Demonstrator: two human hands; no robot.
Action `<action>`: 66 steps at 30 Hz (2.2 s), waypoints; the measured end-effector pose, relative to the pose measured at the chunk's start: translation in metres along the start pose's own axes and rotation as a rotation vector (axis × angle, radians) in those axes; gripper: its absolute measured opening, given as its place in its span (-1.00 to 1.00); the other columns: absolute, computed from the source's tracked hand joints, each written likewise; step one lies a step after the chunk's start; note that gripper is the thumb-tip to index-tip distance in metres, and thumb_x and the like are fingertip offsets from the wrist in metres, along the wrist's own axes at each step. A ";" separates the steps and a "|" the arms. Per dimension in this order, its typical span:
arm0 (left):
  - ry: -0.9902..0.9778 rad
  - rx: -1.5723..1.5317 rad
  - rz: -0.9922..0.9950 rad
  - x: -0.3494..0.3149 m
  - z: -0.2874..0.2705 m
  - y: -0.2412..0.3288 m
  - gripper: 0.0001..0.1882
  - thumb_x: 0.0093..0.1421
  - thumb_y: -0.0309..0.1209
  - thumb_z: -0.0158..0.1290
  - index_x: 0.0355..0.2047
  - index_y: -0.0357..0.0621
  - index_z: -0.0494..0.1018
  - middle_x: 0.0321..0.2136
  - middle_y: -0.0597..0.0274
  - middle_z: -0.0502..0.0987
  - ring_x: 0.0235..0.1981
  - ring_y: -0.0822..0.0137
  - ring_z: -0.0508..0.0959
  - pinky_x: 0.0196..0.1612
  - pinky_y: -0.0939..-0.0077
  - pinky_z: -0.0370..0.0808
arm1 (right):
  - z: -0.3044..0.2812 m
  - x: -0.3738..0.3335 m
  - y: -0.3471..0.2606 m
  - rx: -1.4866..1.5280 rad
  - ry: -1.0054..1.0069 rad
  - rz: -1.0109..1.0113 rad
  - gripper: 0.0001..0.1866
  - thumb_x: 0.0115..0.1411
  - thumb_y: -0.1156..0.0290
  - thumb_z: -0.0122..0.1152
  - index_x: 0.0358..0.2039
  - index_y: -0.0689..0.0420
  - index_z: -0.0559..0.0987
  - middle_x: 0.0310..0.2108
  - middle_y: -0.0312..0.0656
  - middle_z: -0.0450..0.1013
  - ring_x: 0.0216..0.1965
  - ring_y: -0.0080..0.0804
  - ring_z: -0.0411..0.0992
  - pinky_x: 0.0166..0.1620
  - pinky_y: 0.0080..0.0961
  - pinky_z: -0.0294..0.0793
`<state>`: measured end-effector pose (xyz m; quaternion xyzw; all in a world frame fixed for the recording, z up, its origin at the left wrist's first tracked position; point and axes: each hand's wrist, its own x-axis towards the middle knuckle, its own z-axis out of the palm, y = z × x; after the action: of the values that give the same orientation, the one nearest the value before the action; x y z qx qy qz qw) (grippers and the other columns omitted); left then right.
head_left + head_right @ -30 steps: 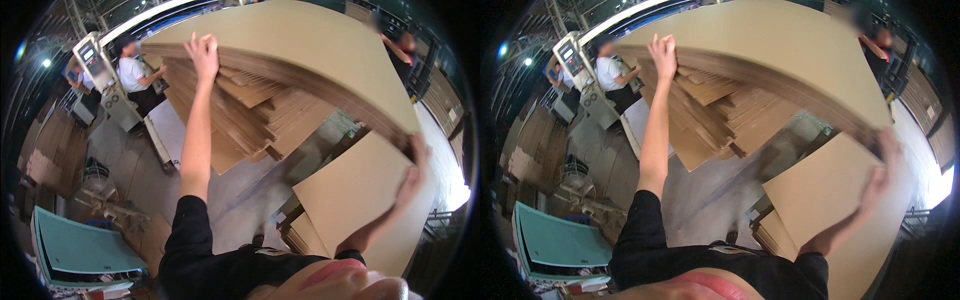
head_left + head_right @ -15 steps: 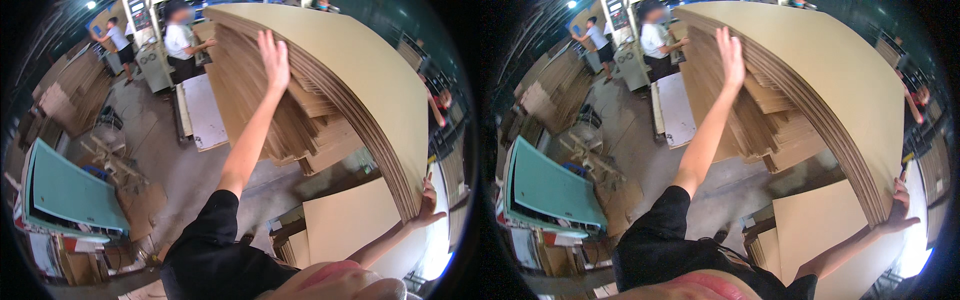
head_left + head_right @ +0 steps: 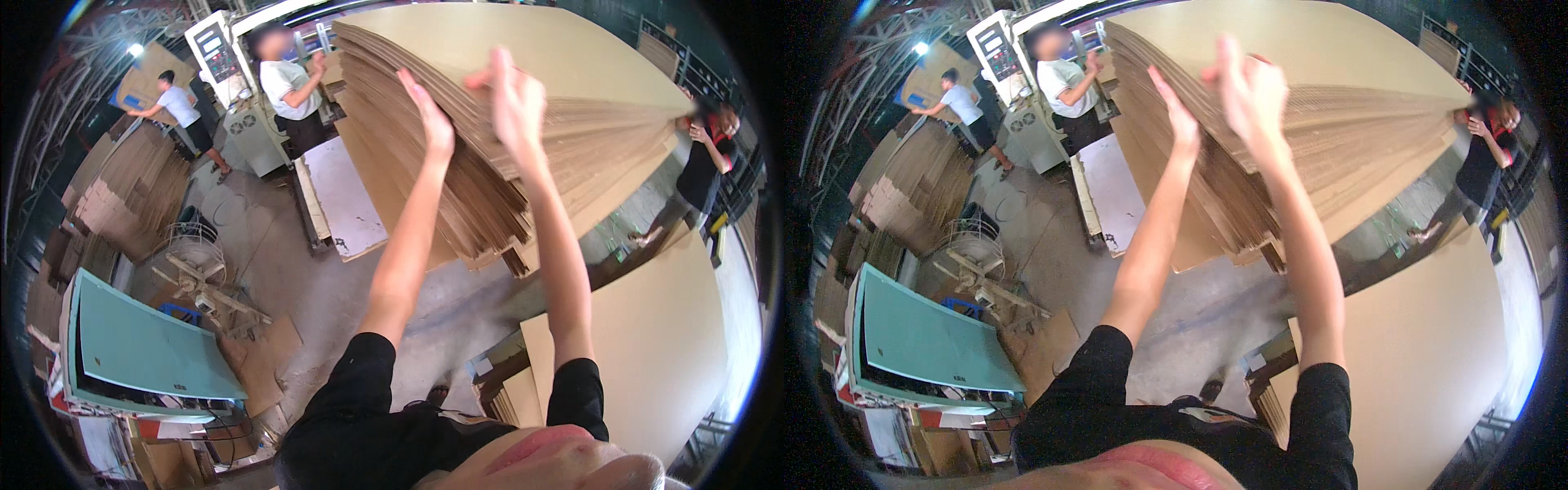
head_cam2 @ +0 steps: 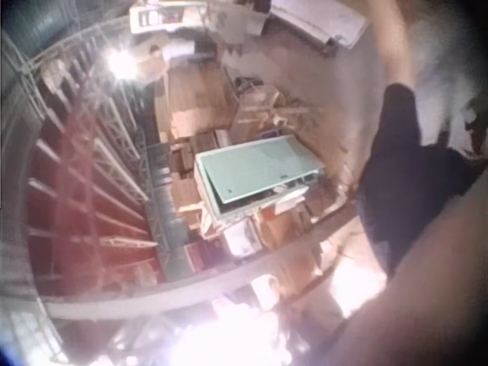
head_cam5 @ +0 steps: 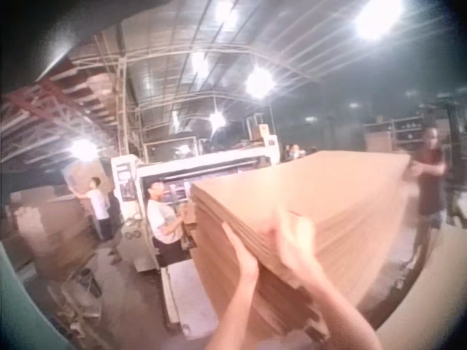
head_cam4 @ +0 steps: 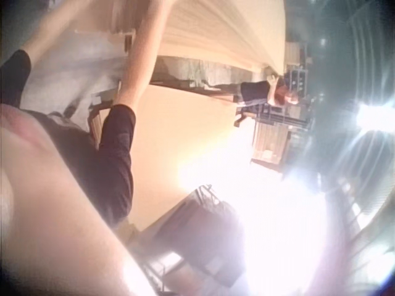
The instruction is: The person repeatedly picks up large flat cardboard sheets from a stack and places them onto a growing pile on the floor. The action is continuous and involves handling the sheets by hand without tools.
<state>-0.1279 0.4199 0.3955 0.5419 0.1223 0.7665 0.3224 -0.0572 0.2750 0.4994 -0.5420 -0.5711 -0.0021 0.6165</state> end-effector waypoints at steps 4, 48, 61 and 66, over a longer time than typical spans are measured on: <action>-0.148 -0.018 -0.173 -0.032 -0.002 -0.021 -0.26 0.37 0.02 -0.48 0.31 -0.21 -0.44 0.35 0.00 -0.45 0.37 0.19 -0.37 0.36 0.38 -0.35 | 0.017 0.008 0.010 0.004 0.029 -0.283 -0.46 0.30 0.05 -0.18 -0.50 0.19 0.63 -0.54 -0.05 0.52 -0.41 -0.17 0.50 -0.01 -0.20 0.32; -1.146 0.509 -1.305 -0.733 -0.029 -0.003 -0.17 0.04 0.10 0.12 0.10 -0.34 0.24 -0.01 -0.21 0.41 0.02 -0.09 0.42 0.06 0.16 0.35 | -0.366 -0.824 0.059 0.157 0.938 1.815 -0.46 0.26 -0.09 -0.08 -0.06 0.15 0.42 -0.27 -0.20 0.49 -0.28 -0.42 0.49 -0.29 -0.56 0.42; -1.196 0.292 -1.396 -0.724 -0.011 -0.040 -0.01 -0.04 0.10 0.19 0.19 -0.38 0.10 0.07 -0.30 0.32 0.11 -0.11 0.34 0.14 0.17 0.29 | -0.277 -0.774 0.061 0.094 0.693 2.000 -0.39 0.24 -0.08 -0.03 0.01 0.23 0.40 -0.12 -0.10 0.46 -0.14 -0.39 0.45 -0.25 -0.51 0.45; -1.246 0.219 -1.391 -0.649 0.037 -0.063 -0.15 -0.02 0.02 0.21 0.09 -0.40 0.25 -0.02 -0.23 0.43 0.01 -0.02 0.46 0.05 0.25 0.39 | -0.257 -0.754 0.069 0.087 0.621 1.970 -0.43 0.22 -0.08 0.01 -0.01 0.17 0.43 -0.14 -0.19 0.48 -0.16 -0.44 0.45 -0.25 -0.48 0.42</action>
<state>0.0610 0.0553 -0.1121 0.6869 0.2956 -0.0420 0.6625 -0.0959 -0.3335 -0.0178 -0.7221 0.3104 0.3845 0.4842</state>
